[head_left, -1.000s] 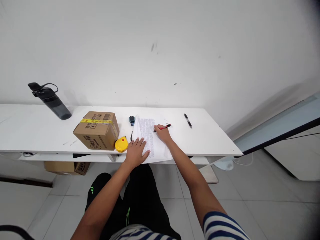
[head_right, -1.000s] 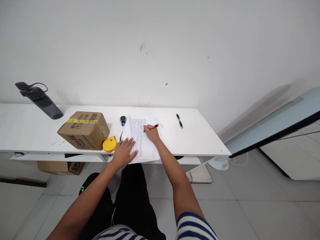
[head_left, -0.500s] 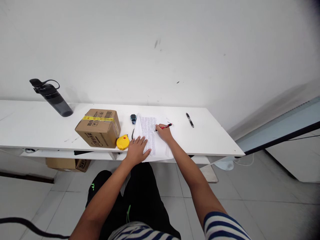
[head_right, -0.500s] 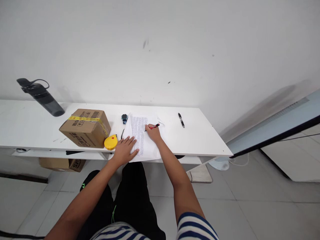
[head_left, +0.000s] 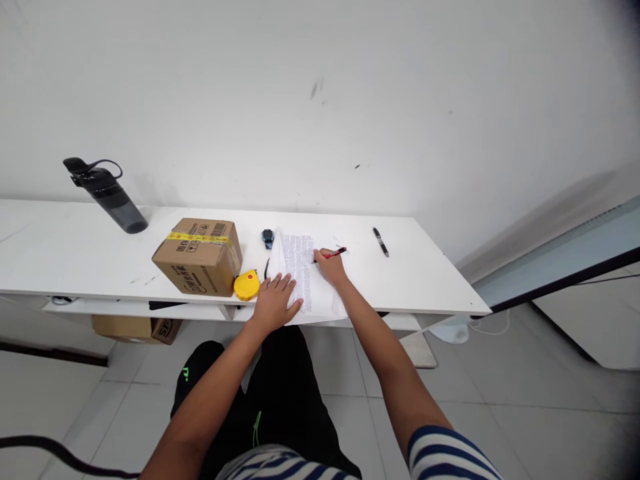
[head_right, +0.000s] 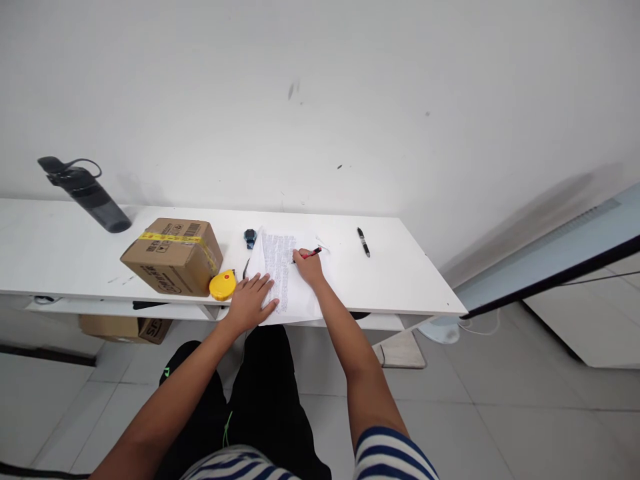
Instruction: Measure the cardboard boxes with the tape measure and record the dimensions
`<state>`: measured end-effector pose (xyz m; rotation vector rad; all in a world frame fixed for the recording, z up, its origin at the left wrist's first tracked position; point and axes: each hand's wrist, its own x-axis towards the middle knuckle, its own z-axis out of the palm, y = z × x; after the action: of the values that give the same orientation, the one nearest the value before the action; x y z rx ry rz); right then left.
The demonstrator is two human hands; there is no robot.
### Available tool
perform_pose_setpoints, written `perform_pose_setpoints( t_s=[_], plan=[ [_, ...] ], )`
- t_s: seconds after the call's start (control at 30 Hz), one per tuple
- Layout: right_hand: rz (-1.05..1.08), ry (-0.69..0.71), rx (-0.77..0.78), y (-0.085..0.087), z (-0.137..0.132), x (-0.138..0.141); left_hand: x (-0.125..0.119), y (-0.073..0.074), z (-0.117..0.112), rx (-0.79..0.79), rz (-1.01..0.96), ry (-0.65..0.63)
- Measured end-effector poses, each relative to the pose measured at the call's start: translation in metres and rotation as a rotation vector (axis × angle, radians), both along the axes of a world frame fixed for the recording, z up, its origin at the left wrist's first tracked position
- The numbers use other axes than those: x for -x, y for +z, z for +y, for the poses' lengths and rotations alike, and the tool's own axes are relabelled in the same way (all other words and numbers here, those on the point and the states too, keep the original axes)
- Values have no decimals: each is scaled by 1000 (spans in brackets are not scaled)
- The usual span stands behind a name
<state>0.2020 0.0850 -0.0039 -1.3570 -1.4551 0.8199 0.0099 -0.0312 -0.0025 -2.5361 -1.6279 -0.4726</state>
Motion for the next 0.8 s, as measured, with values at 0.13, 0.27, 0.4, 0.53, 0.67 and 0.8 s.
perform_pose_setpoints(
  t_s=[0.13, 0.27, 0.4, 0.53, 0.67, 0.8],
  plan=[
    [7, -8, 1, -2, 1, 0, 0, -1, 0, -7, -2, -3],
    [7, -2, 3, -1, 0, 0, 0, -1, 0, -10, -1, -2],
    [2, -14, -4, -1, 0, 0, 0, -1, 0, -12, 5, -1],
    [-9, -43, -7, -3, 1, -1, 0, -1, -1, -11, 2, 3],
    [-17, -40, -6, -4, 2, 0, 0, -1, -1, -12, 7, 6],
    [-19, -46, -11, -4, 1, 0, 0, 0, -2, -14, 13, 6]
  ],
)
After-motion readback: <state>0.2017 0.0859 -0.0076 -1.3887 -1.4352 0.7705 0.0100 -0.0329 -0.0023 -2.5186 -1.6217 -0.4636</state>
